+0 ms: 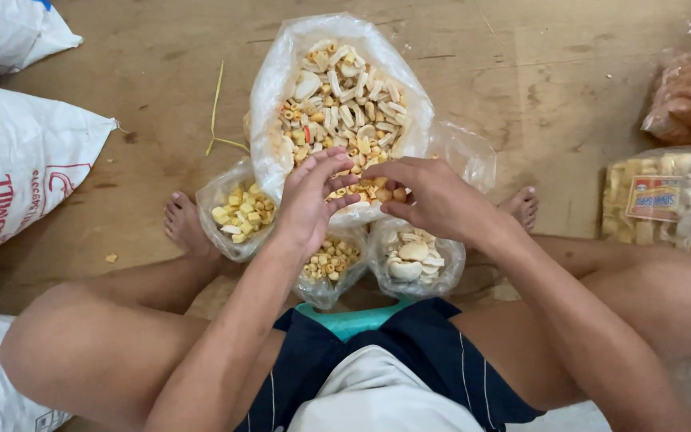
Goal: Sorting various types of crackers from a large central bag into smaller individual bags by hand.
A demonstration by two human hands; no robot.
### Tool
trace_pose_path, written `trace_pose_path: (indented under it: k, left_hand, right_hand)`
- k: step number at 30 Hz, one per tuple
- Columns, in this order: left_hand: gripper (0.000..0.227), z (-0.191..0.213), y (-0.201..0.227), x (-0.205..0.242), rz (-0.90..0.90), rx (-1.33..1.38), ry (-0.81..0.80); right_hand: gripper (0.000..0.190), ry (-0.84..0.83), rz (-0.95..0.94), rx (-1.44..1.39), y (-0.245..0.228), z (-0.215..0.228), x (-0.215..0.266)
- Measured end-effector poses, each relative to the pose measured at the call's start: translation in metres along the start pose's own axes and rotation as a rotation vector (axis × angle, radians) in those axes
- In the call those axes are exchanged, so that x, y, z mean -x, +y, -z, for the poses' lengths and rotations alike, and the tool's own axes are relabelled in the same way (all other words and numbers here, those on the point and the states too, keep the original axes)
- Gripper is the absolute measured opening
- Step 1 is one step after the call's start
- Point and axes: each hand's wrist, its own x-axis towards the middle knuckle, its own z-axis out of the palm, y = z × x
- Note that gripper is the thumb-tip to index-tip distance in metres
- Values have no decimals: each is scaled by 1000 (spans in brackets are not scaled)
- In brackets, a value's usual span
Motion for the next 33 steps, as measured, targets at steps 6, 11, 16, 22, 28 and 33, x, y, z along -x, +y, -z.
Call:
trace_pose_path:
  k: [6, 11, 16, 22, 28, 33]
  left_hand:
    - [30, 9, 7, 4, -67, -255, 109]
    - [29, 13, 22, 9, -107, -206, 147]
    - [29, 16, 29, 10, -107, -170, 120]
    - [26, 19, 41, 8, -158, -90, 152]
    - [26, 21, 38, 4, -151, -59, 147]
    - [28, 22, 39, 5, -150, -55, 121]
  right_hand:
    - [46, -112, 74, 9, -4, -28, -1]
    - [47, -221, 170, -53, 2, -86, 1]
    - [45, -289, 269, -60, 20, -112, -11]
    - [38, -361, 268, 90, 31, -125, -23]
    - [37, -466, 163, 240, 48, -119, -48]
    - [33, -171, 114, 574, 131, -123, -93]
